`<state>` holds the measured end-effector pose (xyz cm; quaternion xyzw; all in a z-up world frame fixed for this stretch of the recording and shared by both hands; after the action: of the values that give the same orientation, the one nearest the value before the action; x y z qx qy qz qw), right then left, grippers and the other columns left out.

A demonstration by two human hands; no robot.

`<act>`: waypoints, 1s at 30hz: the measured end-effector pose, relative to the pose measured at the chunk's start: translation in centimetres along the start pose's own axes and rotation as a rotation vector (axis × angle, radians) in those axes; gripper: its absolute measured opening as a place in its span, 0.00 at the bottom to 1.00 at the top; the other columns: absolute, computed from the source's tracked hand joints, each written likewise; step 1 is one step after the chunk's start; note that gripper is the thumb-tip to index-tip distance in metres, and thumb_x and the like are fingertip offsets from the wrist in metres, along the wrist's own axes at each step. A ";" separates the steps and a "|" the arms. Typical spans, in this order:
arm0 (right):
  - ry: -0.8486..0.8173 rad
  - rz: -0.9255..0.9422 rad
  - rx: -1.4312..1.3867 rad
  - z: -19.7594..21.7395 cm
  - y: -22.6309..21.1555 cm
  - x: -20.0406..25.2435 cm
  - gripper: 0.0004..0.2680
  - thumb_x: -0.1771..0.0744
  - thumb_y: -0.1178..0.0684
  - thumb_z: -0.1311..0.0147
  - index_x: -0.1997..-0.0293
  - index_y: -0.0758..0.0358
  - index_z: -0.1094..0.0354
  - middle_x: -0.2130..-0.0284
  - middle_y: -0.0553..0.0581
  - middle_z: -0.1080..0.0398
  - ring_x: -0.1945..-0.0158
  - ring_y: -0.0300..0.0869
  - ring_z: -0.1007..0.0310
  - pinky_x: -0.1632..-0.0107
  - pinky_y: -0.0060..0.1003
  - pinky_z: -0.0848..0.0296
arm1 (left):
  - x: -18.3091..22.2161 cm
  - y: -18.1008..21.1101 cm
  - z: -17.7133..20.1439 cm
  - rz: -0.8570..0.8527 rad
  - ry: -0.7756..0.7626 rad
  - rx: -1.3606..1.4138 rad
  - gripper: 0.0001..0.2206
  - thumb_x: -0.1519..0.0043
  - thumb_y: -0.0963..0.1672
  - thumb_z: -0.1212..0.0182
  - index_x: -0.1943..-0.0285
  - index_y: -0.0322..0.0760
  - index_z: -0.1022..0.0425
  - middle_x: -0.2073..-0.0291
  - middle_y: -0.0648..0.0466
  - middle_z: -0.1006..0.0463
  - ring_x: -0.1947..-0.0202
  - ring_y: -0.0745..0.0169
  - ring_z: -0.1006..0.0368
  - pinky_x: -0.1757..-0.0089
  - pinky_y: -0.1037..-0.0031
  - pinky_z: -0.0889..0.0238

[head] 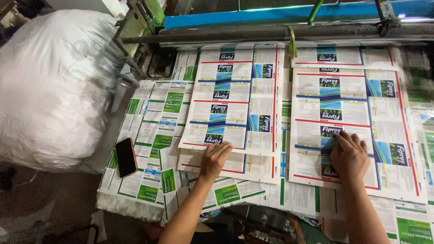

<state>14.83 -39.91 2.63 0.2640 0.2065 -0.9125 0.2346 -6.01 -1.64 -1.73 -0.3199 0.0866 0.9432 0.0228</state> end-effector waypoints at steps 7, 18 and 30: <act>-0.011 -0.017 0.015 0.2 -0.2 -0.3 0.09 0.32 0.60 0.46 0.50 0.62 0.22 0.44 0.56 0.23 0.47 0.50 0.24 0.41 0.45 0.26 | -3.6 -1.3 -1.4 0.038 0.030 0.025 0.11 0.36 0.34 0.39 0.51 0.40 0.18 0.50 0.54 0.15 0.46 0.59 0.20 0.41 0.56 0.34; 0.060 -0.002 -0.064 0.8 -0.4 -0.9 0.07 0.36 0.59 0.44 0.56 0.60 0.22 0.49 0.55 0.22 0.50 0.49 0.23 0.47 0.45 0.28 | -3.8 1.9 -0.7 0.265 -0.339 0.040 0.19 0.38 0.37 0.51 0.37 0.35 0.26 0.32 0.44 0.32 0.31 0.44 0.39 0.37 0.45 0.47; -0.144 0.034 -0.119 0.3 2.0 -0.4 0.07 0.36 0.57 0.40 0.55 0.58 0.22 0.49 0.50 0.22 0.42 0.48 0.25 0.39 0.49 0.29 | 2.4 4.0 2.6 0.343 -0.767 0.075 0.31 0.40 0.54 0.35 0.29 0.44 0.32 0.22 0.45 0.48 0.25 0.39 0.56 0.35 0.35 0.65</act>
<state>16.06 -41.51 2.55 0.1870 0.2384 -0.9111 0.2794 -9.89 -5.10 -0.57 0.0745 0.1582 0.9802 -0.0925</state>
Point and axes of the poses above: each hand's wrist, its own x-axis away from the middle knuckle, its own z-axis out of the back of the hand, y = z × x, the point moved 3 cm from there along -x, towards the middle knuckle
